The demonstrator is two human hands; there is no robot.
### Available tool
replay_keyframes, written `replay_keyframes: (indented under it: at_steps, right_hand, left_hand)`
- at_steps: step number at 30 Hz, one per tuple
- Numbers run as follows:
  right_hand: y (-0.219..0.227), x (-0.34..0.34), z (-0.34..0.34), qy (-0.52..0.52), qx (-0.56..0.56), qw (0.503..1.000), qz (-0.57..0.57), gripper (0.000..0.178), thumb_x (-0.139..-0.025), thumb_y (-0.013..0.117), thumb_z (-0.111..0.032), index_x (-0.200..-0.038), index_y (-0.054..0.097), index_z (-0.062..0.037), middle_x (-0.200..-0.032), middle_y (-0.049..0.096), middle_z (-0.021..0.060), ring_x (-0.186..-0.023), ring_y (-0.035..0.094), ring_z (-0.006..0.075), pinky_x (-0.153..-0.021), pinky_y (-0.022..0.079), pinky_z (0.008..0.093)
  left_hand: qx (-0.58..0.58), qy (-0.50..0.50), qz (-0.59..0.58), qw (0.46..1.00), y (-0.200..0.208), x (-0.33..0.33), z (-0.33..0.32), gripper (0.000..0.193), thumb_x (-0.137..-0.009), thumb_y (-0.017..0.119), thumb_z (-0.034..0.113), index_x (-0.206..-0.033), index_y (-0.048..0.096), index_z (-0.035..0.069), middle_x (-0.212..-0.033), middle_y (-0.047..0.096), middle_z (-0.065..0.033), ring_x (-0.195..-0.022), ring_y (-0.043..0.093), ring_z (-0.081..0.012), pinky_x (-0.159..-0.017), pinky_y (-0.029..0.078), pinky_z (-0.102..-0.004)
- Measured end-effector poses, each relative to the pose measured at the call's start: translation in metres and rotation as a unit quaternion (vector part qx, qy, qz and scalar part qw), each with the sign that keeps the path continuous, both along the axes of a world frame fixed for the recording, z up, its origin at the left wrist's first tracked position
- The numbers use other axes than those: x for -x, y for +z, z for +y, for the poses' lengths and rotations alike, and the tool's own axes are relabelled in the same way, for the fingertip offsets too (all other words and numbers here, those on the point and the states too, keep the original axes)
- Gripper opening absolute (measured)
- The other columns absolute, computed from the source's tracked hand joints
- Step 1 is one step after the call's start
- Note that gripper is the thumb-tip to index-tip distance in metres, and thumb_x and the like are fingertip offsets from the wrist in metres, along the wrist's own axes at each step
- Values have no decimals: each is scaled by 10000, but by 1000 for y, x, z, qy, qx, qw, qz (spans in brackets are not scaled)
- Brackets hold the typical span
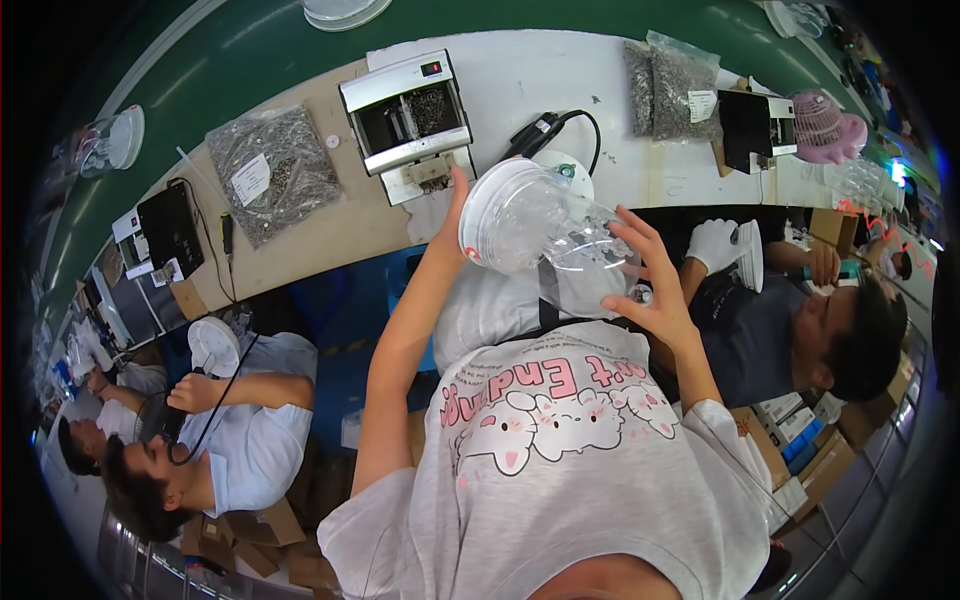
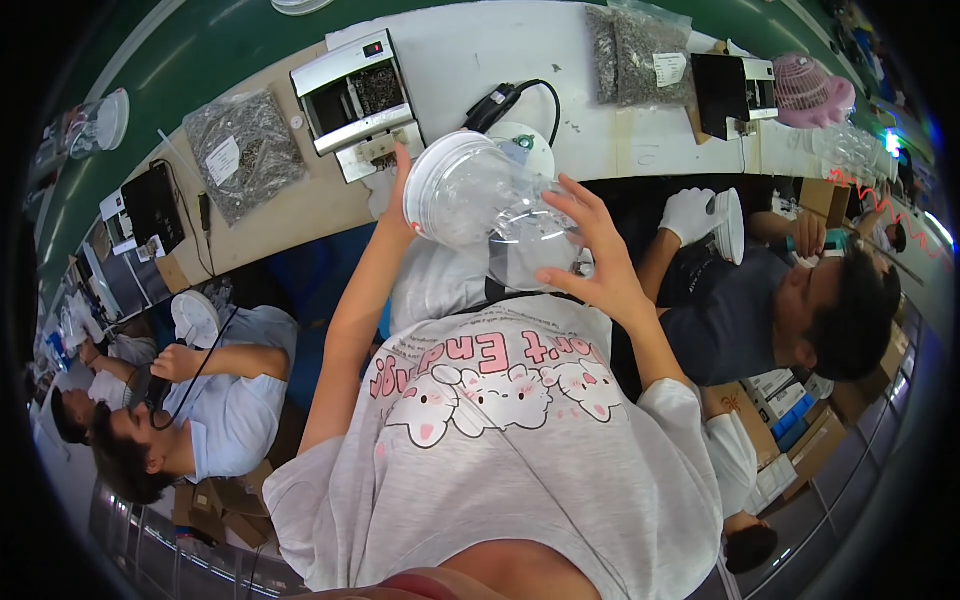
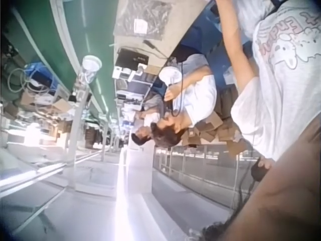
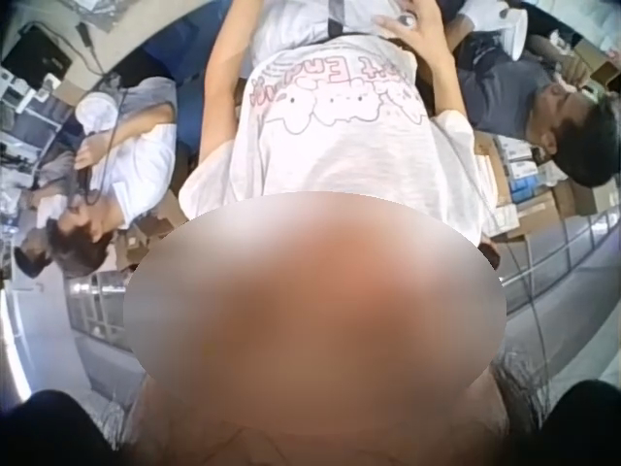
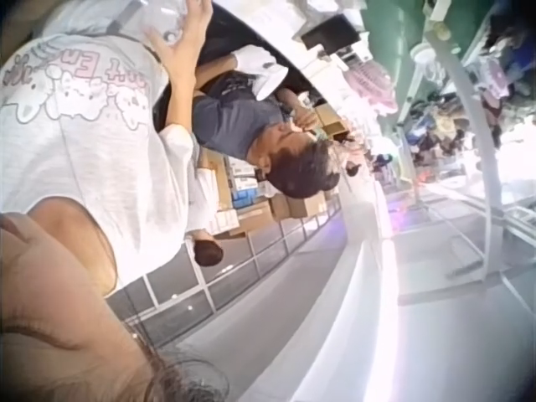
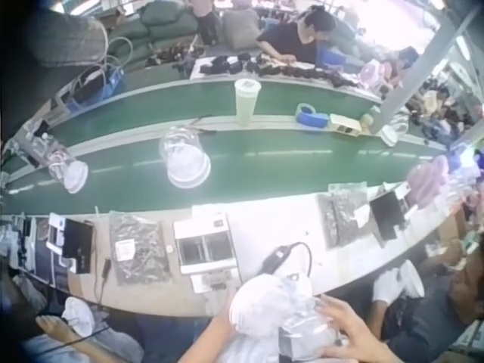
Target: Assembling the base and clear plastic dome components of a light fixture on a production line.
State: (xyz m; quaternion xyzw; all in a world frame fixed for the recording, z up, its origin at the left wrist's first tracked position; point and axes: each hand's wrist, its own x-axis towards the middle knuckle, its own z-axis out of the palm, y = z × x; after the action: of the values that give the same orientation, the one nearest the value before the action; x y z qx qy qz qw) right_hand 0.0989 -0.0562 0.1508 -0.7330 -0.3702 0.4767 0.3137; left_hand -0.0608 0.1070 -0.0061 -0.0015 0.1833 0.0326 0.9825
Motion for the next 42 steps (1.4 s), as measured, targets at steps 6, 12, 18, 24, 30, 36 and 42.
replay_keyframes:
  at_steps: [6,12,18,24,30,36,42]
  right_hand:
    - [4,1,8,-70,1,998,-2,593,-715,662,-237,-1262,446,-154,-1359,321,139,-1189,408,290,-852,441,400]
    - [-6,-3,4,-59,-49,997,-24,522,-758,607,-212,-1252,460,-124,-1344,351,156,-1186,416,278,-850,438,376]
    - [-15,-8,-1,-58,-75,995,-31,499,-777,600,-191,-1247,462,-95,-1336,362,166,-1196,403,265,-873,420,369]
    - [2,1,6,-97,-2,993,61,731,-657,738,-214,-1299,400,-132,-1383,284,144,-1232,355,270,-897,406,398]
    - [-6,-6,-1,-48,13,999,17,814,-593,777,-241,-1305,392,-151,-1390,272,147,-1237,347,285,-903,405,394]
    - [-2,-15,5,30,17,999,16,861,-596,759,-245,-1336,335,-127,-1396,280,107,-1242,337,261,-915,400,379]
    - [-10,-16,8,19,-2,999,36,822,-628,733,-220,-1331,331,-76,-1384,300,105,-1235,343,259,-1006,295,368]
  left_hand:
    - [4,15,7,1000,-5,-7,-1,802,-804,134,690,-1368,260,135,-1332,389,-91,-1217,389,-248,-1003,324,-414]
    - [57,12,16,998,-11,-7,-3,805,-800,157,697,-1354,290,128,-1330,392,-100,-1208,399,-259,-987,344,-429]
    - [89,12,21,996,-16,-16,-3,846,-763,188,741,-1346,307,140,-1292,432,-118,-1181,424,-297,-977,345,-460]
    - [80,54,3,995,-32,-24,-11,856,-762,198,747,-1354,289,135,-1240,478,-129,-1144,456,-303,-967,350,-470]
    - [71,53,-42,995,-28,-27,-11,676,-852,290,571,-1363,264,129,-1200,500,-149,-1099,488,-307,-941,377,-460]
    - [55,57,-49,996,-29,-26,-15,700,-789,433,489,-1363,259,129,-1199,484,-194,-1089,484,-357,-927,382,-491]
    - [65,58,-78,993,-43,-22,-17,759,-794,393,532,-1385,185,103,-1271,406,-236,-1151,433,-363,-958,352,-486]
